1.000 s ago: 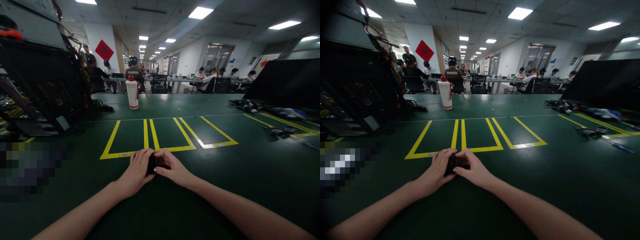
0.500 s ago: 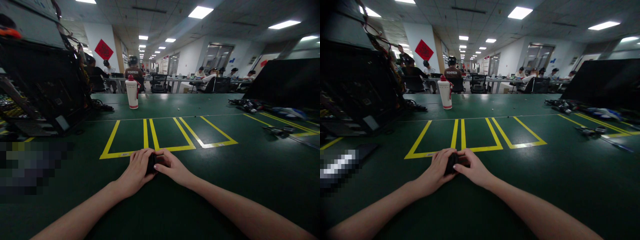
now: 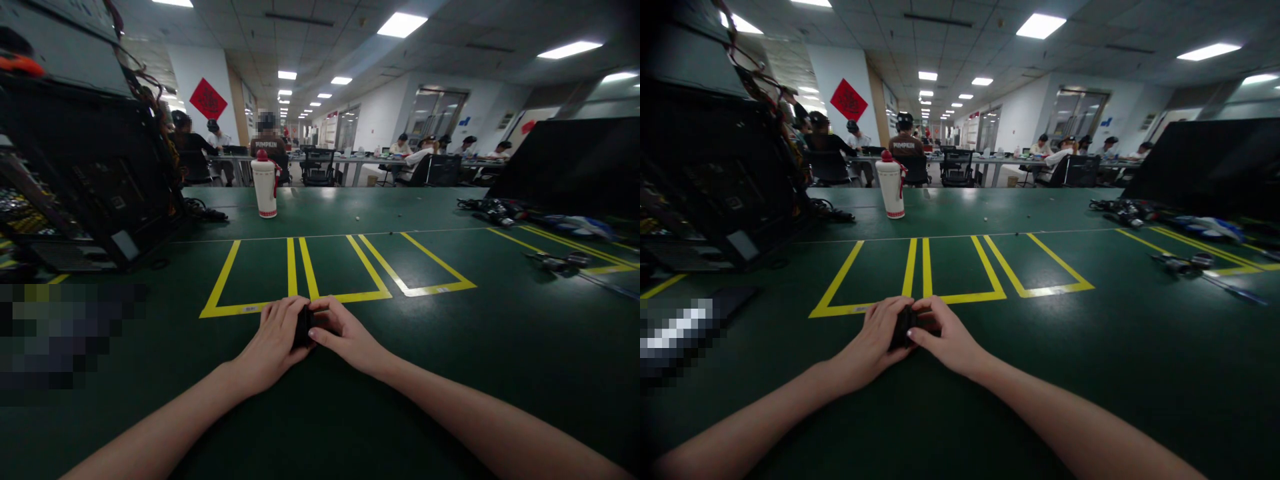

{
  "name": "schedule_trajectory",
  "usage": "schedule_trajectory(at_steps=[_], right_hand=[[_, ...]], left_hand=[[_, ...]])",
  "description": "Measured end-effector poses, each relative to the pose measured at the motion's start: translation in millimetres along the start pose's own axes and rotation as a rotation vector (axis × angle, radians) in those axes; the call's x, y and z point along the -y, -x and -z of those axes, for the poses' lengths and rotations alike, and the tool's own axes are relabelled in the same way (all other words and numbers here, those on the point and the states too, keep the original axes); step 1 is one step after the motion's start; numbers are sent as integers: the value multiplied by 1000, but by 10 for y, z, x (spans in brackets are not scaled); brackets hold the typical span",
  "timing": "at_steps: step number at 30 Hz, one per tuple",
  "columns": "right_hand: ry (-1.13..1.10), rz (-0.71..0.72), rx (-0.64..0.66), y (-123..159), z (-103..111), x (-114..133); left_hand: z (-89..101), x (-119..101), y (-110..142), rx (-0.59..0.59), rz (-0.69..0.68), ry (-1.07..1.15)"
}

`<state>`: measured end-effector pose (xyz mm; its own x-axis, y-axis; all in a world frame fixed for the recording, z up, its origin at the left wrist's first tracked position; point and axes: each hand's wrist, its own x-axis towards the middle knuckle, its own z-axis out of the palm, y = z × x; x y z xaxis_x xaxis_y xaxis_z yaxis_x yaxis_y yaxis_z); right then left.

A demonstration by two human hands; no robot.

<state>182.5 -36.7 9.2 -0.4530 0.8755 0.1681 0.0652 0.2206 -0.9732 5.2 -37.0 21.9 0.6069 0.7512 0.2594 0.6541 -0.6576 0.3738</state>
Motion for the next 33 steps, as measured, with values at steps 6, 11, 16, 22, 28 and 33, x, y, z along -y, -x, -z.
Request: schedule_trajectory(at_steps=[6,11,16,22,28,33], right_hand=[[-29,-9,26,-3,14,26],[6,42,-4,2,3,-9],[-2,58,-19,-9,-1,-33],[-3,-33,18,-12,21,-1],[20,47,17,1,8,-20],[9,51,-3,-2,2,-30]], left_hand=[[3,11,2,5,-4,4],[-4,12,0,9,-5,-5],[-35,23,-13,-10,-10,-17],[-23,20,-1,-15,-16,6],[-17,20,3,-24,-21,1],[-23,21,-7,-9,-12,-1]])
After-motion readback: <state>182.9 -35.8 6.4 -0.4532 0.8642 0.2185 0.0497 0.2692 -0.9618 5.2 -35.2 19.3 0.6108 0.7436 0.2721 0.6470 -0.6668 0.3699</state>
